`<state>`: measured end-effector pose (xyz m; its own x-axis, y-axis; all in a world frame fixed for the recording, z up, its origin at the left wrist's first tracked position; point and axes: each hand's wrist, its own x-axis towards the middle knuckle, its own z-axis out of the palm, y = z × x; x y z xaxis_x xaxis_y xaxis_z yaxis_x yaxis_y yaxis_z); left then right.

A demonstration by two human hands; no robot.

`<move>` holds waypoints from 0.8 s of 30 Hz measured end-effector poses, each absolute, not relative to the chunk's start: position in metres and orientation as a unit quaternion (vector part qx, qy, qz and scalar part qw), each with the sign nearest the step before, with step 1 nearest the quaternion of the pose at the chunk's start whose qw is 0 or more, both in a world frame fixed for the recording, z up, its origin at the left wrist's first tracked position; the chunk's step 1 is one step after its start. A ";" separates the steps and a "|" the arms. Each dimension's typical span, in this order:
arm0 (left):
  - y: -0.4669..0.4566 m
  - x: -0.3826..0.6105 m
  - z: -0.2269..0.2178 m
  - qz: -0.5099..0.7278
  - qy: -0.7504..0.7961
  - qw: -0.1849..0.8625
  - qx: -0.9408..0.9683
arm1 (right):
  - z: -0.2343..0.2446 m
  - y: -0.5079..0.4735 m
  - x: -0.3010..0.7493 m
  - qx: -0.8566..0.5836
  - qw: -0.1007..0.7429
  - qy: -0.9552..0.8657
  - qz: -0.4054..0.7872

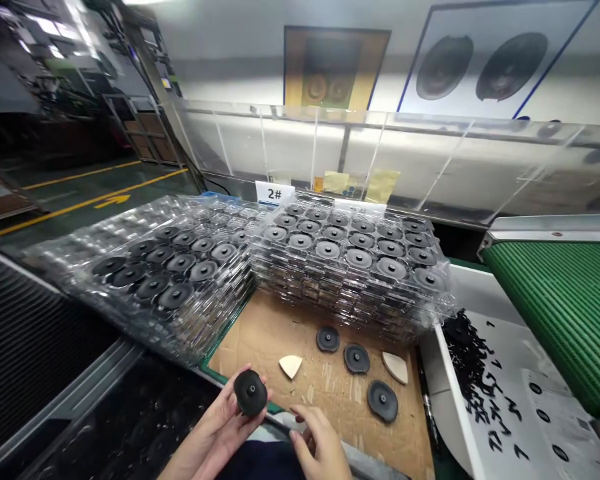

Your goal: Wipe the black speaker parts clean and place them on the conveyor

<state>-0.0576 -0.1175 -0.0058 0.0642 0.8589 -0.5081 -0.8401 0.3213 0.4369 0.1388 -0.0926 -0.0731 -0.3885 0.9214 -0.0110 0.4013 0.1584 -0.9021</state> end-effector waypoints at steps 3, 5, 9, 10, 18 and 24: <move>-0.149 -0.059 -0.011 0.602 0.360 0.713 0.009 | -0.062 -0.112 0.139 -0.438 0.261 -0.732 0.452; -0.165 -0.060 -0.012 0.617 0.363 0.698 0.010 | -0.055 -0.121 0.140 -0.424 0.240 -0.749 0.449; -0.184 -0.063 -0.004 0.640 0.360 0.679 0.018 | -0.054 -0.110 0.140 -0.440 0.208 -0.764 0.424; -0.186 -0.064 -0.002 0.643 0.356 0.678 0.020 | -0.057 -0.101 0.137 -0.452 0.203 -0.763 0.415; -0.156 -0.075 -0.010 0.640 0.331 0.693 0.016 | -0.088 -0.017 0.086 -0.546 0.215 -0.743 0.321; -0.095 -0.073 -0.005 0.602 0.325 0.728 0.044 | -0.105 -0.039 0.089 -0.482 0.237 -0.771 0.341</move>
<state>-0.0735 -0.0948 -0.0046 0.0647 0.9048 -0.4208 -0.8475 0.2725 0.4556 0.0894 -0.0391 -0.1048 -0.4224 0.9057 0.0369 0.5831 0.3026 -0.7540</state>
